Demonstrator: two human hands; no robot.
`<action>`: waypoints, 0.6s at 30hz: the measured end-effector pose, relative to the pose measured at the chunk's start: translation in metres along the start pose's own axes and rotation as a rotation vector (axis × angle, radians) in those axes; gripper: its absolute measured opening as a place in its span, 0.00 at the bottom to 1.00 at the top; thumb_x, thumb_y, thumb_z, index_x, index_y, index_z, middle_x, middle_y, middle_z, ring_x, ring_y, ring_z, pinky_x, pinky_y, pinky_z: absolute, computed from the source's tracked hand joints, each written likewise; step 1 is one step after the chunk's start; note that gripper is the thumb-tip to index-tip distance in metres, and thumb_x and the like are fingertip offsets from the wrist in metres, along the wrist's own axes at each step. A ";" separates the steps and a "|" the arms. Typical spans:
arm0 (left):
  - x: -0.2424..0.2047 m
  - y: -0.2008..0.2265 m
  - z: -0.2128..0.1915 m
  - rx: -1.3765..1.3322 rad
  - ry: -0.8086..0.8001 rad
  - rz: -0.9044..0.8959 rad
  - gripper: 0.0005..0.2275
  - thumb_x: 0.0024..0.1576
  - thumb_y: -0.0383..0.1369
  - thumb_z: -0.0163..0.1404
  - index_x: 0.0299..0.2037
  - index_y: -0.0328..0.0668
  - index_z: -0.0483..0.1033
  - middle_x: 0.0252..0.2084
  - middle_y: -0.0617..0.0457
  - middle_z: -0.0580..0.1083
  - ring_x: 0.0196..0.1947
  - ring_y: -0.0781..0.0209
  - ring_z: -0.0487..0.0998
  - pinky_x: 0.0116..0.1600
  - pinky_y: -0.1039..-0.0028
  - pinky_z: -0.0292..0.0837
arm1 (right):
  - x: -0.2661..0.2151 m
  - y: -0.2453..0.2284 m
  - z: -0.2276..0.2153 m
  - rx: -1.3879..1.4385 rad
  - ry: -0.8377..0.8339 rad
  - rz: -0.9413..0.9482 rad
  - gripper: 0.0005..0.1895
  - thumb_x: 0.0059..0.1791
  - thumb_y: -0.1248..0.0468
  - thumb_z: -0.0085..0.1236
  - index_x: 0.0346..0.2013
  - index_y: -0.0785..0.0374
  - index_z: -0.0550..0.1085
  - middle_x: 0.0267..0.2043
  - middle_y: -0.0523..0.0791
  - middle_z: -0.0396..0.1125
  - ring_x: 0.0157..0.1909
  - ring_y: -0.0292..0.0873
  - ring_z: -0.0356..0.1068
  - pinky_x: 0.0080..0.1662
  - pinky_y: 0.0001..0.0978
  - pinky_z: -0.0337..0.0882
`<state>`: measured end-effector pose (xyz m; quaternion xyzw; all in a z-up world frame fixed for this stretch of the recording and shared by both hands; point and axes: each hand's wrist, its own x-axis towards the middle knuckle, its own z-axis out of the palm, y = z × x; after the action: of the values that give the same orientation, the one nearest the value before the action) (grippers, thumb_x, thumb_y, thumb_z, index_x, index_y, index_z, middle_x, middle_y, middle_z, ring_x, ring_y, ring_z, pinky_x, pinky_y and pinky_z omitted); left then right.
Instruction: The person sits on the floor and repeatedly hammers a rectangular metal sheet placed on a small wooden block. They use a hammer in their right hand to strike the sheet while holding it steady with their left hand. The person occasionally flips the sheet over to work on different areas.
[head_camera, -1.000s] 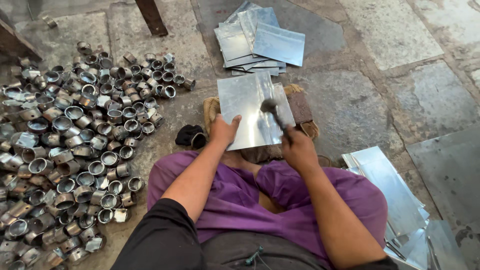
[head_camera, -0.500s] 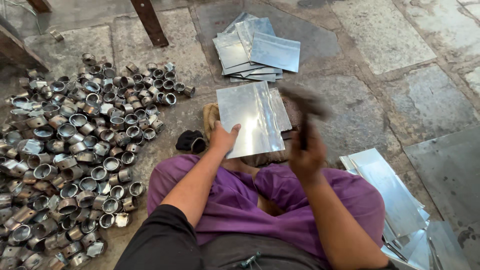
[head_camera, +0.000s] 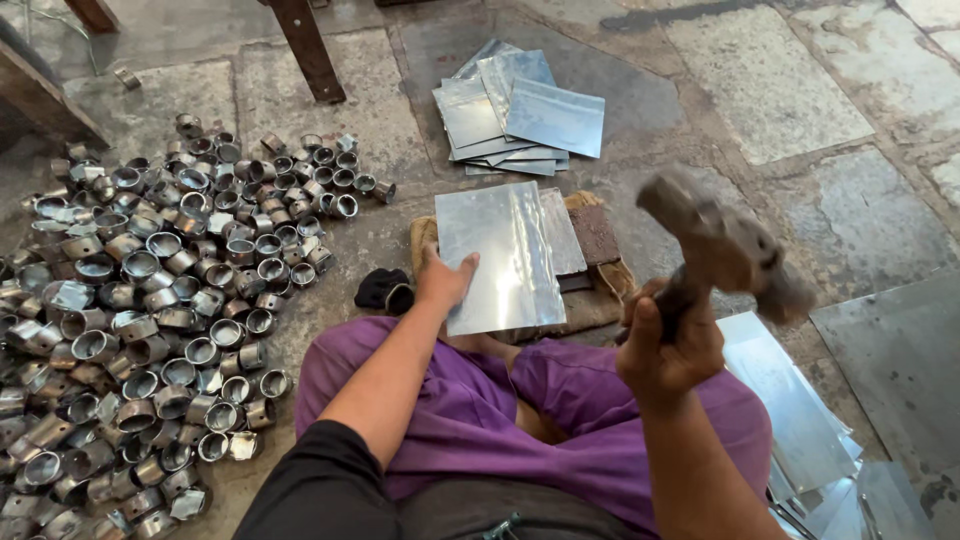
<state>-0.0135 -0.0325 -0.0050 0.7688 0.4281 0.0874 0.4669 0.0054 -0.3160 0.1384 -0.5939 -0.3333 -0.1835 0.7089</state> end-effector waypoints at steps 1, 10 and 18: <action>0.004 0.002 0.000 0.004 0.008 0.014 0.38 0.52 0.48 0.61 0.67 0.34 0.57 0.58 0.33 0.73 0.56 0.40 0.76 0.59 0.60 0.72 | -0.006 0.018 0.006 0.096 0.008 0.050 0.10 0.59 0.66 0.58 0.52 0.67 0.70 0.35 0.42 0.67 0.30 0.32 0.64 0.32 0.22 0.66; 0.023 -0.025 0.015 0.057 -0.005 0.175 0.45 0.53 0.47 0.61 0.73 0.32 0.47 0.62 0.31 0.71 0.60 0.39 0.74 0.62 0.62 0.70 | -0.002 0.086 0.021 -0.667 -0.305 0.173 0.18 0.51 0.63 0.60 0.55 0.65 0.75 0.35 0.57 0.72 0.36 0.58 0.74 0.38 0.45 0.72; 0.002 -0.016 0.007 0.178 -0.172 0.119 0.46 0.55 0.48 0.59 0.75 0.36 0.41 0.65 0.32 0.67 0.63 0.40 0.71 0.64 0.63 0.68 | 0.009 0.037 0.002 -0.334 0.042 -0.016 0.16 0.58 0.62 0.55 0.58 0.68 0.68 0.30 0.47 0.69 0.28 0.40 0.70 0.32 0.32 0.71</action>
<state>-0.0178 -0.0327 -0.0216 0.8359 0.3460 0.0103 0.4260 0.0358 -0.3046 0.1181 -0.6968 -0.2881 -0.2546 0.6056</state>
